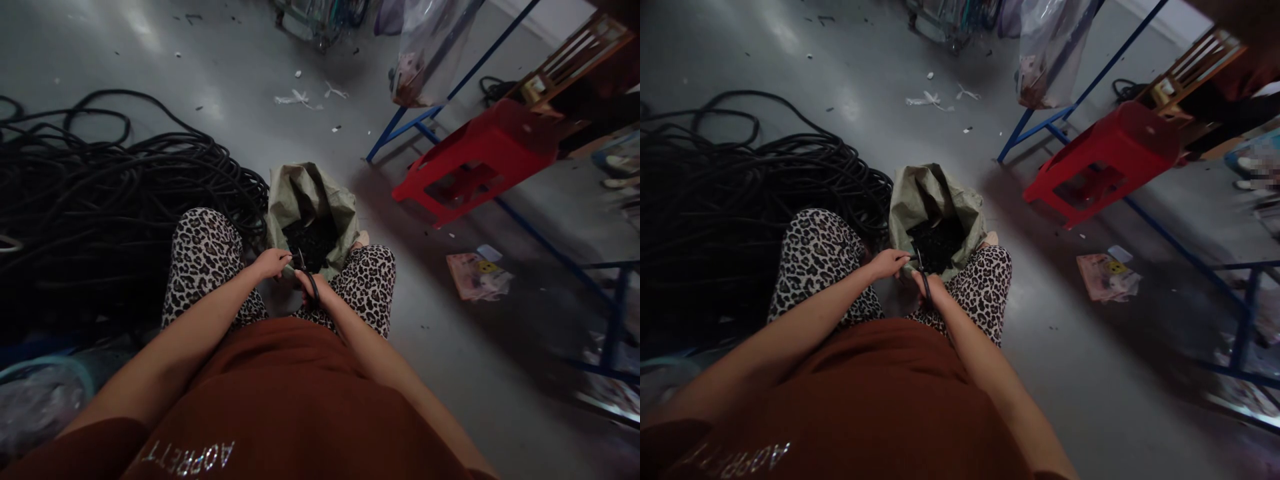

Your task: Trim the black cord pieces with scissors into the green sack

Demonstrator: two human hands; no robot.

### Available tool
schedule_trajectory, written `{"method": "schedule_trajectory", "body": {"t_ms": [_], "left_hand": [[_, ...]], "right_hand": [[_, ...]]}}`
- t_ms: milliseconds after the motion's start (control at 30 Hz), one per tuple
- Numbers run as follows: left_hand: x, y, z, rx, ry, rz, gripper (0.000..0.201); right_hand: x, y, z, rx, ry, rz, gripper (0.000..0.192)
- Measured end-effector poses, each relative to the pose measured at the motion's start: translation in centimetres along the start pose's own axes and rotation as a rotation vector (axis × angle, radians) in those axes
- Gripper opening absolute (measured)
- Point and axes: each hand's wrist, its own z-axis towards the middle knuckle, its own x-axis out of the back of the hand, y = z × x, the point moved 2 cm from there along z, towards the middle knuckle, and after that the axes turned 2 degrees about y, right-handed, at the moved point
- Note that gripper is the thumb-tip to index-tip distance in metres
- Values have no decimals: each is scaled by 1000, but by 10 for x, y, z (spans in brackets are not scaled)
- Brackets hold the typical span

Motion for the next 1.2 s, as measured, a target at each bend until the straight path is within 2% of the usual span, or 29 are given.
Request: {"method": "schedule_trajectory", "body": {"t_ms": [400, 967, 1200], "left_hand": [[-2, -1, 1, 22, -7, -34, 37], [-11, -14, 9, 49, -20, -110, 38], [-7, -9, 5, 36, -13, -97, 36]], "right_hand": [[0, 3, 10, 109, 60, -201, 61], [3, 1, 0, 125, 82, -269, 59], [5, 8, 7, 87, 125, -136, 56]]}}
